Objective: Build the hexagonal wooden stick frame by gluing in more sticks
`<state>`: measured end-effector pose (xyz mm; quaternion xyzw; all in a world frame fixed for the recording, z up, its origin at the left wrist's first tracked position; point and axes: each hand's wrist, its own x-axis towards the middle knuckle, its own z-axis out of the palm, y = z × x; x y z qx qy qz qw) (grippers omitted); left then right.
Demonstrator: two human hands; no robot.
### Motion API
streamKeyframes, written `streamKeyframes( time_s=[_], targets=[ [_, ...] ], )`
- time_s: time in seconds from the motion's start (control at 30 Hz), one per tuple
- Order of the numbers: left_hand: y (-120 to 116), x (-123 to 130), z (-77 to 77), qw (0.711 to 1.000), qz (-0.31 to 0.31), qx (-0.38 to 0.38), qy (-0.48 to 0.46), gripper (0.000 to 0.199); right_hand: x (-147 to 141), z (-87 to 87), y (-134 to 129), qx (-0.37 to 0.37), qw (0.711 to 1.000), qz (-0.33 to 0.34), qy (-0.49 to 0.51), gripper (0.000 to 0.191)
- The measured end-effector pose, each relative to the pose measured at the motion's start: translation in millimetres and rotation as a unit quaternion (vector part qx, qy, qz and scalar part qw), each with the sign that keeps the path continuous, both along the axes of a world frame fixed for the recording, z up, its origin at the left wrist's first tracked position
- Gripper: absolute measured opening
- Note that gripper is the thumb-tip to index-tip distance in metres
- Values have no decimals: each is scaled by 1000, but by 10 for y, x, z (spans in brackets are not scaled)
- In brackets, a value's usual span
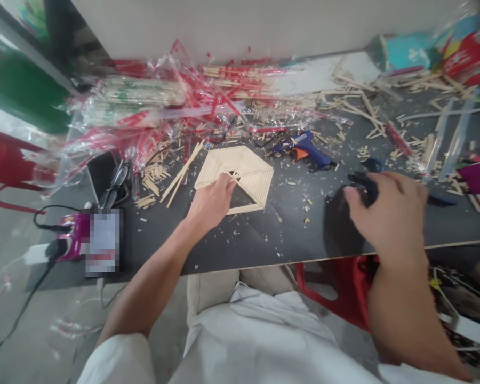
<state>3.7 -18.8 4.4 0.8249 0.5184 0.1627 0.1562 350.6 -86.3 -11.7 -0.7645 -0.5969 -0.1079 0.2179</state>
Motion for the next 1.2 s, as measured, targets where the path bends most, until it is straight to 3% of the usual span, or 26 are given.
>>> streamKeyframes(
  time_s=[0.07,0.13,0.23,0.37,0.57,0.77,0.83,1.03,1.1,1.2],
  targets=[
    [3,-12,-33,1000,-6,18,-16,18,-296,108,38,18,985,166,41,40],
    [2,-19,-57,999,-13,37,-22,19,-621,212,83,2,951,304,65,31],
    [-6,-20,-61,999,-21,47,-16,22,-1009,288,183,-46,893,447,34,30],
    [-15,-20,-21,999,-2,46,-6,26,-1213,249,364,-80,847,525,-26,25],
    [-17,-29,20,999,18,43,-12,22,-1165,210,611,-96,823,558,-41,17],
    [-14,-15,7,993,34,106,-39,20,-1007,158,764,-54,819,569,53,20],
    [-11,-15,-2,992,40,113,-43,22,-882,158,826,-28,836,539,97,19],
    [-18,-22,-38,993,51,98,-48,20,-312,110,1101,63,955,280,78,22],
    [-24,-20,-39,992,50,105,-54,20,-179,83,1156,29,976,198,88,25],
    [-30,-21,-30,990,51,116,-67,19,-110,33,1176,-54,982,124,131,36]
  ],
)
